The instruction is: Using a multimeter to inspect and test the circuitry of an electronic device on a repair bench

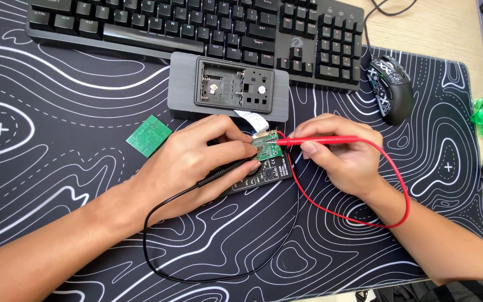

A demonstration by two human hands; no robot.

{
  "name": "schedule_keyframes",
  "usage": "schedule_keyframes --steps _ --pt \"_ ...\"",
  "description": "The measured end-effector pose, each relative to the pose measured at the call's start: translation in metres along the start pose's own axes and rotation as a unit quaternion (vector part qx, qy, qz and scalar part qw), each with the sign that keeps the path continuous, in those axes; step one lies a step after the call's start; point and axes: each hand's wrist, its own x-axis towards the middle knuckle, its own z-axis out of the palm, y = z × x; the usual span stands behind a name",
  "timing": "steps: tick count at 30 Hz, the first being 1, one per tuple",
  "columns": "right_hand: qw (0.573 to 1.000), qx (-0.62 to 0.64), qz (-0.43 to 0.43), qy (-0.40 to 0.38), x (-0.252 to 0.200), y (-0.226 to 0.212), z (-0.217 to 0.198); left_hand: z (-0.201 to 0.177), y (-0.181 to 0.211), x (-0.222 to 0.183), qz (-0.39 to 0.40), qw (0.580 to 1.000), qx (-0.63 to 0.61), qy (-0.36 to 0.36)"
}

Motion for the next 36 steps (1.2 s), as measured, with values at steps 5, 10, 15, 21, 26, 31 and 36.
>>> schedule_keyframes --steps 5,10,15,21,26,31,36 --pt "0.994 0.043 0.095 -0.016 0.005 0.004 -0.004 -0.002 0.001 0.002 0.000 1.000 -0.005 -0.002" --pt "0.986 0.078 0.138 -0.048 0.013 0.002 -0.007 -0.003 0.002 0.001 -0.004 1.000 -0.013 -0.004" --pt "0.975 0.146 0.157 -0.062 0.016 0.002 -0.010 -0.005 0.003 0.003 0.006 1.000 -0.009 -0.008" --pt "0.968 0.179 0.177 -0.021 0.013 0.013 -0.010 -0.003 0.002 0.001 0.001 1.000 -0.006 -0.007" --pt "0.974 0.151 0.161 -0.047 0.014 0.009 -0.010 -0.004 0.002 0.001 0.005 1.000 -0.006 -0.009" --pt "0.973 0.179 0.143 -0.037 0.012 0.017 -0.011 -0.002 0.002 0.001 0.003 1.000 -0.006 -0.008" --pt "0.975 0.157 0.152 -0.048 0.012 0.012 -0.011 -0.003 0.003 0.001 -0.005 1.000 -0.006 -0.009"
